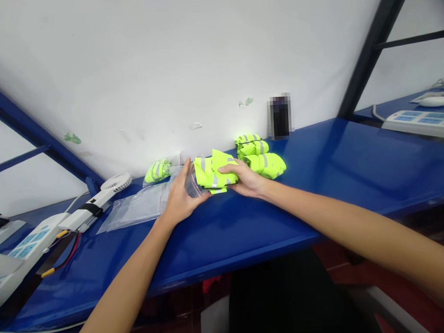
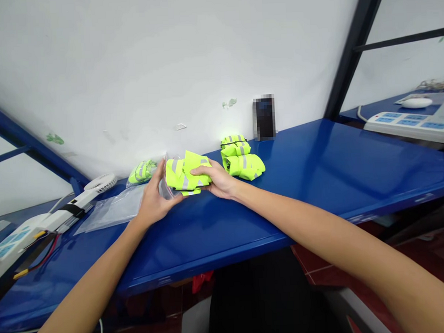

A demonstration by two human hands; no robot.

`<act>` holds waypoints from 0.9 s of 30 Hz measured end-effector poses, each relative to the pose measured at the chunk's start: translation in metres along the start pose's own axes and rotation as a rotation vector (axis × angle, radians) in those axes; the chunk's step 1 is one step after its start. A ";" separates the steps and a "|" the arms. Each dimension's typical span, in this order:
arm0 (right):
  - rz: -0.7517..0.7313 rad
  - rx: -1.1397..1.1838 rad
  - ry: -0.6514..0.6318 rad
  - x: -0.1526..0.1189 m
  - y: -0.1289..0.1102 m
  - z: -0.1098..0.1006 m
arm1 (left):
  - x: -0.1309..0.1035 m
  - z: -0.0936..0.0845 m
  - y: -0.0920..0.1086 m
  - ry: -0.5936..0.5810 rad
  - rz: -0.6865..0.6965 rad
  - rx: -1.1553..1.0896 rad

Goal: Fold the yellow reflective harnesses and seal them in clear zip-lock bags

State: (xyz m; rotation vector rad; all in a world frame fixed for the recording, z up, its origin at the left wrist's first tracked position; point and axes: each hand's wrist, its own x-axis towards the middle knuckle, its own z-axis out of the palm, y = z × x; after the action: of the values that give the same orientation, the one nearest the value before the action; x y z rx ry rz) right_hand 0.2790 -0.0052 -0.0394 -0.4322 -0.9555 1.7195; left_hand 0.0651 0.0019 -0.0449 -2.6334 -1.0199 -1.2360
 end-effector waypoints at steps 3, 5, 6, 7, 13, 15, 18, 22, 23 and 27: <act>0.021 -0.043 0.083 0.000 0.002 -0.001 | -0.001 -0.002 -0.004 0.093 0.026 0.076; 0.044 -0.087 0.111 0.000 0.003 -0.002 | -0.002 -0.002 -0.005 0.126 0.078 0.152; 0.054 -0.111 0.120 0.000 0.004 -0.002 | -0.002 -0.003 -0.005 0.130 0.113 0.185; 0.065 -0.135 0.131 0.000 0.005 -0.002 | -0.002 -0.003 -0.005 0.126 0.149 0.213; 0.063 -0.185 0.199 0.000 0.010 -0.003 | -0.002 -0.001 -0.005 0.027 0.307 0.333; 0.074 -0.159 0.200 0.000 0.010 -0.003 | -0.002 0.001 -0.004 0.002 0.340 0.358; 0.092 -0.092 0.192 0.000 0.009 -0.002 | -0.002 0.004 -0.002 -0.023 0.353 0.378; 0.083 -0.037 0.194 -0.001 0.010 0.001 | -0.001 0.004 0.002 -0.048 0.335 0.395; 0.083 -0.041 0.196 -0.001 0.011 0.002 | -0.001 0.004 0.003 -0.056 0.328 0.400; 0.091 -0.114 0.204 -0.002 0.014 0.003 | -0.001 0.006 0.006 -0.081 0.270 0.438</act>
State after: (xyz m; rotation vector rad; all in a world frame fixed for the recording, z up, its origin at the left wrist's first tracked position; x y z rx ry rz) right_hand 0.2692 -0.0095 -0.0485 -0.7212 -0.8997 1.6699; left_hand 0.0723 -0.0019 -0.0482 -2.3885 -0.7979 -0.7535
